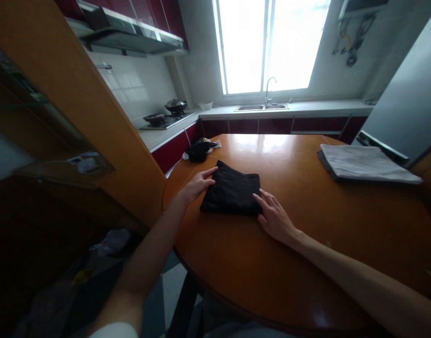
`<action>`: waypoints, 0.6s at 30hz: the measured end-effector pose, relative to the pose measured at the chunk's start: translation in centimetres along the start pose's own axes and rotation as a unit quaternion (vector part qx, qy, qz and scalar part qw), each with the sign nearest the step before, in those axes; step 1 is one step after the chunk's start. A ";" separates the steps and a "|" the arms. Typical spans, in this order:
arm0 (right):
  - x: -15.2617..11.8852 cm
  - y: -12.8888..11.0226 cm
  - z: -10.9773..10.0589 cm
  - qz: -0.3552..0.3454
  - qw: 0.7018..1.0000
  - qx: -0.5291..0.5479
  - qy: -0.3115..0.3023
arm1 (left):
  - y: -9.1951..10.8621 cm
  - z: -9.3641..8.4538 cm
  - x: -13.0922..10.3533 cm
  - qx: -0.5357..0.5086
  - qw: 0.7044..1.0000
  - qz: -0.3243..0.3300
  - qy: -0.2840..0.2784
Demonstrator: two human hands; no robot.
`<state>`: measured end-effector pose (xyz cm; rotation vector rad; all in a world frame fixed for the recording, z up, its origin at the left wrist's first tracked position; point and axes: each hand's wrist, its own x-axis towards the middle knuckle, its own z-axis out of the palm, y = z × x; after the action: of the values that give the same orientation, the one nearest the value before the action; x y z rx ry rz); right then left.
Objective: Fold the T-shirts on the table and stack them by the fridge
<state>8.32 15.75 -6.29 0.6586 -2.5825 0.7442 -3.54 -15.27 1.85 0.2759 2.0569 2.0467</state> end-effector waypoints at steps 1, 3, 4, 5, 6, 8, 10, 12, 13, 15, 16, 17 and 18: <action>0.0 0.1 0.1 0.002 1.000 0.000 -0.006 | -0.8 -0.3 0.0 0.011 1.000 -0.004 0.005; -0.1 0.3 0.3 0.007 1.000 0.002 -0.016 | -2.3 -0.8 0.1 0.036 0.999 -0.008 0.014; -0.1 0.3 0.4 0.007 1.000 0.002 -0.021 | -3.0 -1.0 0.1 0.045 0.999 -0.009 0.018; -0.1 0.4 0.4 0.005 1.000 0.002 -0.024 | -3.5 -1.2 0.2 0.049 0.999 -0.011 0.021; -0.1 0.3 0.5 0.001 1.000 0.000 -0.026 | -4.0 -1.4 0.3 0.048 0.999 -0.012 0.022; -0.1 0.3 0.4 -0.005 1.000 -0.002 -0.028 | -4.6 -1.8 0.4 0.038 0.999 -0.012 0.019; 0.0 0.1 0.3 -0.004 1.000 -0.004 -0.029 | -4.8 -2.1 0.5 0.034 0.999 -0.005 0.014; 0.0 -0.1 0.2 -0.003 1.000 -0.006 -0.031 | -4.8 -2.3 0.3 0.037 0.999 0.001 0.009; 0.0 -0.1 0.2 -0.002 0.999 -0.007 -0.032 | -4.8 -2.4 0.2 0.041 0.999 0.002 0.008; 0.1 -0.3 0.0 -0.002 0.999 -0.012 -0.035 | -4.6 -2.3 -0.2 0.053 0.999 0.006 0.008; 0.1 -0.3 0.0 -0.003 0.999 -0.015 -0.038 | -4.4 -2.2 -0.3 0.057 0.998 0.006 0.009; 0.1 -0.4 -0.1 -0.003 0.999 -0.019 -0.041 | -4.3 -2.2 -0.5 0.060 0.998 0.006 0.011; 0.2 -0.4 -0.2 -0.003 0.999 -0.022 -0.044 | -4.2 -2.1 -0.7 0.061 0.998 0.004 0.011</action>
<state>8.46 15.46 -5.90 0.6994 -2.6666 0.6676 -3.40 -17.50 -2.28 0.2841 2.2018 1.9413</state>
